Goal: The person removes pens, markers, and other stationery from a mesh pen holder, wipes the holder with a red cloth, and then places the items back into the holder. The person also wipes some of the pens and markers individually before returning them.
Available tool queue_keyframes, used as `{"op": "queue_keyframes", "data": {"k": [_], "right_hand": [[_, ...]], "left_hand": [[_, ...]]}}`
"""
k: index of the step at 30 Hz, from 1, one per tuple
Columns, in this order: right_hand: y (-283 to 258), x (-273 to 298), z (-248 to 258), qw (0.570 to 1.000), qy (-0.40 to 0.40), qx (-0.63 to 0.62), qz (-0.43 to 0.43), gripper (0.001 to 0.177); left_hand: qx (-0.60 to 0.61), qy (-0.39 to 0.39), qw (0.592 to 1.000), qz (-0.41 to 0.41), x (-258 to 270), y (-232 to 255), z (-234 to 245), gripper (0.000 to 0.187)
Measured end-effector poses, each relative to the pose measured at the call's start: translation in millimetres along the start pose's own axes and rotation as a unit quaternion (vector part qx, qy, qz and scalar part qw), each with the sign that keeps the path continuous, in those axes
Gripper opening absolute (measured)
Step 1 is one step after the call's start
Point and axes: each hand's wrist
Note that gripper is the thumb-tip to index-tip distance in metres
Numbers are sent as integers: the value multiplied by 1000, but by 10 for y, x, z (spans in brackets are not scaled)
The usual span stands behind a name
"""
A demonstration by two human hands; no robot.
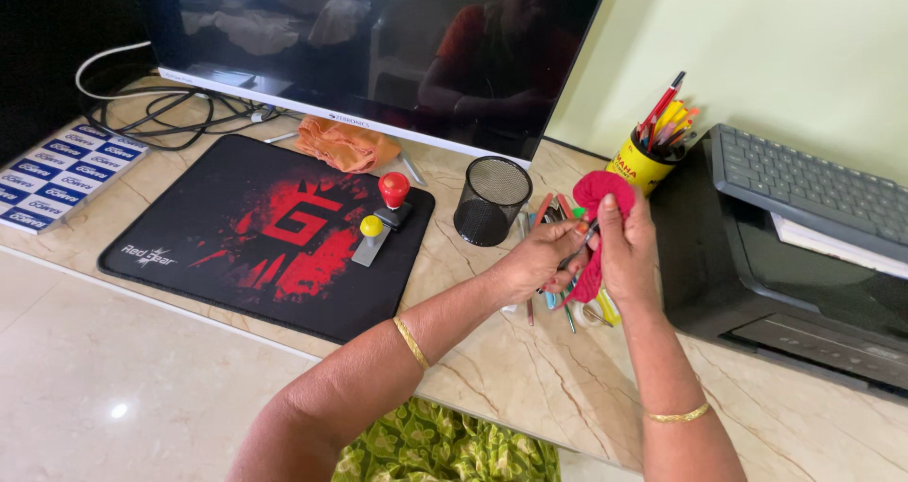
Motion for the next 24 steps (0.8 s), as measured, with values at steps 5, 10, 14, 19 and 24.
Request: {"op": "queue_keyframes", "data": {"k": [5,10,14,19,24], "right_hand": [[-53,-70,53,996,74,-48,-11,45],[-82,-74,116,965,17,-239,-107,53],[-19,-28,-29,962,-7,-242,-127,57],[34,5,-154,980,-26,-173,-92,41],[-2,-65,4,976,46,-191,-91,34]], "left_hand": [[-115,-2,993,7,-52,-85,15,21],[-64,-1,998,28,-72,-109,59,29],[55,-13,998,27,-106,-74,135,31],[-11,43,999,-9,-125,-63,207,30],[-111,1,994,-17,-144,-183,151,25]]}}
Point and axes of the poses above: each hand's wrist, its own x-axis away from the middle knuckle, its own z-axis out of the back of the hand, y = z × x, and after that the axes turned 13 degrees about x, right-handed
